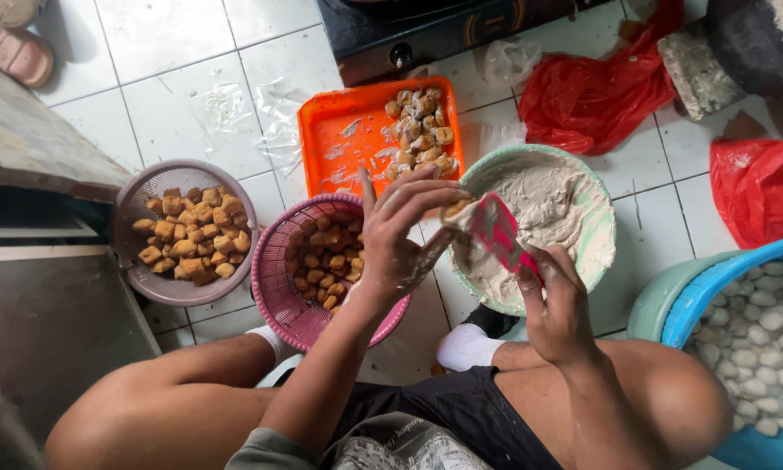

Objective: The person sits on the floor and coats fried tofu cubes with a thick batter. They pick pieces one at a time from a pink basket, spread batter over each piece with a pink spatula, and place the coated pieces onto an orange tray.

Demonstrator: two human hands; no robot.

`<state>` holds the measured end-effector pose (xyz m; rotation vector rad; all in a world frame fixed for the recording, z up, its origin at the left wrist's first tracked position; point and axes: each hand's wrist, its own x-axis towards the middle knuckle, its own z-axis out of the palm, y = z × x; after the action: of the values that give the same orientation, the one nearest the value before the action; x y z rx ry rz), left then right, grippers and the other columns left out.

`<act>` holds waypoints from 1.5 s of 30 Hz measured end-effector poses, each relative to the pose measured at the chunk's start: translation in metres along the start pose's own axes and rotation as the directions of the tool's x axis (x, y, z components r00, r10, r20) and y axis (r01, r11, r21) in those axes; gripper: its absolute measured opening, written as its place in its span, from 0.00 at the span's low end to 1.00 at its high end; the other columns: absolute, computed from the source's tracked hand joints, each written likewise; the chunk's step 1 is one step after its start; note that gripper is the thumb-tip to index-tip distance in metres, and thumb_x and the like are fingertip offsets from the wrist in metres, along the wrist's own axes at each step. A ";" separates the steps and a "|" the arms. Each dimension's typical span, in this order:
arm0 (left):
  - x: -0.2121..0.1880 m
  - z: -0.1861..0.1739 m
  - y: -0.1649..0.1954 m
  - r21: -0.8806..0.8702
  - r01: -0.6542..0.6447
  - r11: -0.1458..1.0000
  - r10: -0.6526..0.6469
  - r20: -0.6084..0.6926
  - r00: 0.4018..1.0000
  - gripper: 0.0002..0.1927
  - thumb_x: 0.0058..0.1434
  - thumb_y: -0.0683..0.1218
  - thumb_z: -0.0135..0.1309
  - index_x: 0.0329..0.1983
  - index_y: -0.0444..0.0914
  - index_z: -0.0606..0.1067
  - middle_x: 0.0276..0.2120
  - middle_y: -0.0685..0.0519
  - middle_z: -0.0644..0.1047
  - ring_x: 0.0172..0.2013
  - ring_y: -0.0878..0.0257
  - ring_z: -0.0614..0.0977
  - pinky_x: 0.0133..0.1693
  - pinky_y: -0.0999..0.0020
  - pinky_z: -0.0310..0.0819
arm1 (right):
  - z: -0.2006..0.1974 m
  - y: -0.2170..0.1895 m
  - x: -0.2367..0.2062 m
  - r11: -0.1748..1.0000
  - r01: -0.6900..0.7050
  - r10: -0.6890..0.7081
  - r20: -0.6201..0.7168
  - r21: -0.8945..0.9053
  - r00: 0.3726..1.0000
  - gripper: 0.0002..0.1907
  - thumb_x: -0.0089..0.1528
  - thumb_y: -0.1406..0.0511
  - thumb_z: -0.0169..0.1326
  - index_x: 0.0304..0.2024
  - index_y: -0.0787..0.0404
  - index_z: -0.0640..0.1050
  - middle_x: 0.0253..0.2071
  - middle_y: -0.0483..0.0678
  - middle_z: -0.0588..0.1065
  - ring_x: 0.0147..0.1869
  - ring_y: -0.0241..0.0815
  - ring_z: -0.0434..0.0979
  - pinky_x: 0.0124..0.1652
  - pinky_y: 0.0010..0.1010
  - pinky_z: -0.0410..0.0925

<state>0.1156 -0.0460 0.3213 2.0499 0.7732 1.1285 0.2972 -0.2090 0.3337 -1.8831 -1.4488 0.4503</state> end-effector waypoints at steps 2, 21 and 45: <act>-0.009 0.014 -0.015 -0.376 0.092 0.922 -0.107 -0.018 0.994 0.16 0.67 0.46 0.66 0.56 0.48 0.77 0.55 0.64 0.80 0.62 0.67 0.79 0.73 0.51 0.62 | 0.000 0.009 0.007 0.990 -0.124 0.118 0.097 0.065 0.988 0.15 0.71 0.62 0.48 0.53 0.66 0.76 0.40 0.51 0.72 0.43 0.46 0.74 0.44 0.35 0.68; -0.104 0.089 -0.171 -0.530 0.719 0.450 -0.839 0.025 0.543 0.40 0.69 0.50 0.53 0.78 0.35 0.50 0.62 0.35 0.65 0.60 0.46 0.71 0.60 0.55 0.66 | 0.004 0.042 -0.011 0.626 -0.513 0.478 0.231 0.587 0.847 0.17 0.75 0.62 0.41 0.57 0.64 0.76 0.28 0.36 0.65 0.27 0.26 0.58 0.28 0.19 0.55; -0.281 0.008 -0.227 0.737 0.444 0.510 -0.790 0.198 0.580 0.25 0.60 0.50 0.60 0.58 0.39 0.70 0.60 0.42 0.69 0.61 0.44 0.70 0.49 0.48 0.75 | 0.163 0.180 -0.077 0.800 -0.471 0.590 0.347 -0.372 0.729 0.09 0.60 0.67 0.57 0.38 0.67 0.81 0.30 0.60 0.79 0.35 0.53 0.81 0.37 0.40 0.72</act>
<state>-0.0444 -0.1219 0.0067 2.0638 1.5967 -0.1950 0.2918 -0.2511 0.0826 -2.5489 -1.2464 1.0840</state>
